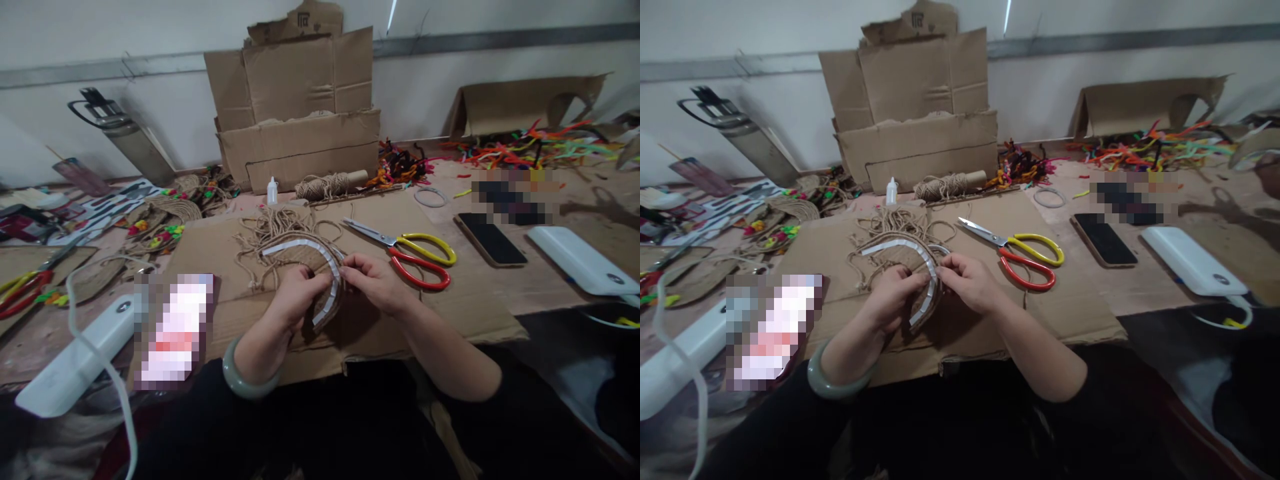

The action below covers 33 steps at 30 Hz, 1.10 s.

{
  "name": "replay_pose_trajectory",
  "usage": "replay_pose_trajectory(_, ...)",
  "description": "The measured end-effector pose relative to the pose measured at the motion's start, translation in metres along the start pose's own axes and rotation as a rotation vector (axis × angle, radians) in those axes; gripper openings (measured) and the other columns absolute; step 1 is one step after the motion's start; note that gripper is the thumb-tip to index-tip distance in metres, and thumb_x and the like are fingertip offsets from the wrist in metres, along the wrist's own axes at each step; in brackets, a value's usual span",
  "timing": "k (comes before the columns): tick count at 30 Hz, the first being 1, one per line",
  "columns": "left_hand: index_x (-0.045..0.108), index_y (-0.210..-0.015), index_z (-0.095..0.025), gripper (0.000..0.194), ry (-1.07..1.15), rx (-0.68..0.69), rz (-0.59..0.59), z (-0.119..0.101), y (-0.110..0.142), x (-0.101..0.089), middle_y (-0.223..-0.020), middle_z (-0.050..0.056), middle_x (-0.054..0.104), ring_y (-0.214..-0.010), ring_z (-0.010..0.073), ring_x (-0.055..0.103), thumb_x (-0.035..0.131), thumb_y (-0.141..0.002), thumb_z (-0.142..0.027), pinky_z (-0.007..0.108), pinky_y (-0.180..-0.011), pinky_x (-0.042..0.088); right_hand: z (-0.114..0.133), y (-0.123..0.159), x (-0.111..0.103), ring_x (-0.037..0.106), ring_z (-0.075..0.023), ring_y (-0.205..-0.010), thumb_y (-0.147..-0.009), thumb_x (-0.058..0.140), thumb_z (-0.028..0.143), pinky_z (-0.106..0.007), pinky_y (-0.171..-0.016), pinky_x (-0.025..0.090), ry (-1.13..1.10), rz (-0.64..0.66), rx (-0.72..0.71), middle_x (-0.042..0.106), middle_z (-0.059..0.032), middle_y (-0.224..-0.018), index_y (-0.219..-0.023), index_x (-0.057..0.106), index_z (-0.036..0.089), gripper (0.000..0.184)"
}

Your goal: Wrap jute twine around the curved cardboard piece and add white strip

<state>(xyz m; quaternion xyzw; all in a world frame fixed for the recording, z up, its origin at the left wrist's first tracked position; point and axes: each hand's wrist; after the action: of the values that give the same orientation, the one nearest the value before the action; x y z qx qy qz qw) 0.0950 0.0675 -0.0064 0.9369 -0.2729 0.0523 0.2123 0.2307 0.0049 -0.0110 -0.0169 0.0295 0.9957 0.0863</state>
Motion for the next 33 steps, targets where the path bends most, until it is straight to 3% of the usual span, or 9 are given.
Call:
replay_pose_trajectory(7, 0.042, -0.056, -0.018, 0.033, -0.101, 0.010, -0.083, 0.003, 0.000, 0.000, -0.041, -0.008, 0.040, -0.037, 0.0057, 0.038, 0.074, -0.053, -0.027, 0.019, -0.037, 0.024, 0.003, 0.000, 0.000, 0.046, -0.0071, -0.050, -0.074, 0.059, 0.039, -0.022, -0.049, 0.038, 0.012, -0.002, -0.002, 0.050, 0.0053, -0.056, -0.072, 0.054, 0.017, 0.023)
replay_pose_trajectory(13, 0.046, -0.057, -0.017, 0.027, -0.083, 0.031, -0.065, 0.003, -0.001, -0.001, -0.044, -0.006, 0.045, -0.040, 0.0068, 0.041, 0.070, -0.057, -0.028, 0.019, -0.040, 0.025, 0.012, -0.003, -0.001, 0.049, -0.0069, -0.050, -0.073, 0.060, 0.034, -0.021, -0.049, 0.040, 0.028, 0.062, 0.048, 0.053, 0.0051, -0.058, -0.076, 0.054, 0.016, 0.019)
replay_pose_trajectory(19, 0.054, -0.059, -0.014, 0.021, -0.002, 0.047, 0.076, -0.002, 0.002, 0.001, -0.049, -0.004, 0.052, -0.042, 0.0061, 0.043, 0.071, -0.055, -0.025, 0.019, -0.043, 0.030, 0.022, -0.006, -0.010, 0.051, -0.0074, -0.047, -0.073, 0.059, 0.037, -0.022, -0.048, 0.042, 0.082, 0.038, 0.069, 0.054, 0.0046, -0.054, -0.073, 0.053, 0.017, 0.021)
replay_pose_trajectory(24, 0.051, -0.055, -0.015, 0.023, 0.031, 0.081, 0.025, -0.002, 0.001, 0.002, -0.045, -0.006, 0.048, -0.040, 0.0050, 0.040, 0.071, -0.057, -0.026, 0.018, -0.042, 0.028, 0.027, -0.016, -0.009, 0.051, -0.0070, -0.048, -0.072, 0.059, 0.032, -0.021, -0.046, 0.041, 0.127, 0.107, 0.085, 0.054, 0.0044, -0.056, -0.073, 0.053, 0.017, 0.017)
replay_pose_trajectory(27, 0.054, -0.057, -0.015, 0.023, 0.064, 0.098, 0.027, -0.002, -0.001, 0.001, -0.050, -0.004, 0.054, -0.044, 0.0063, 0.045, 0.071, -0.058, -0.029, 0.019, -0.045, 0.033, 0.027, -0.024, -0.007, 0.050, -0.0070, -0.046, -0.072, 0.058, 0.030, -0.020, -0.045, 0.040, 0.118, 0.114, 0.080, 0.054, 0.0048, -0.053, -0.071, 0.052, 0.017, 0.015)
replay_pose_trajectory(33, 0.056, -0.057, -0.014, 0.019, 0.045, 0.119, -0.008, -0.001, -0.003, -0.001, -0.050, -0.005, 0.054, -0.046, 0.0064, 0.046, 0.070, -0.059, -0.026, 0.018, -0.047, 0.033, 0.015, -0.031, -0.006, 0.048, -0.0073, -0.046, -0.072, 0.061, 0.038, -0.022, -0.046, 0.039, 0.000, 0.099, 0.039, 0.052, 0.0056, -0.052, -0.070, 0.050, 0.018, 0.023)
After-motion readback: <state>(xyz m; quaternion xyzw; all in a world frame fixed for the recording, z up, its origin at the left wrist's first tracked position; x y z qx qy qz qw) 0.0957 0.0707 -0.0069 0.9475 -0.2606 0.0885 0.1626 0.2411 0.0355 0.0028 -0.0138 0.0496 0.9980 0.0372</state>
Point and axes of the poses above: each hand's wrist, its own y-axis away from the middle knuckle, its own x-axis out of the palm, z = x × y
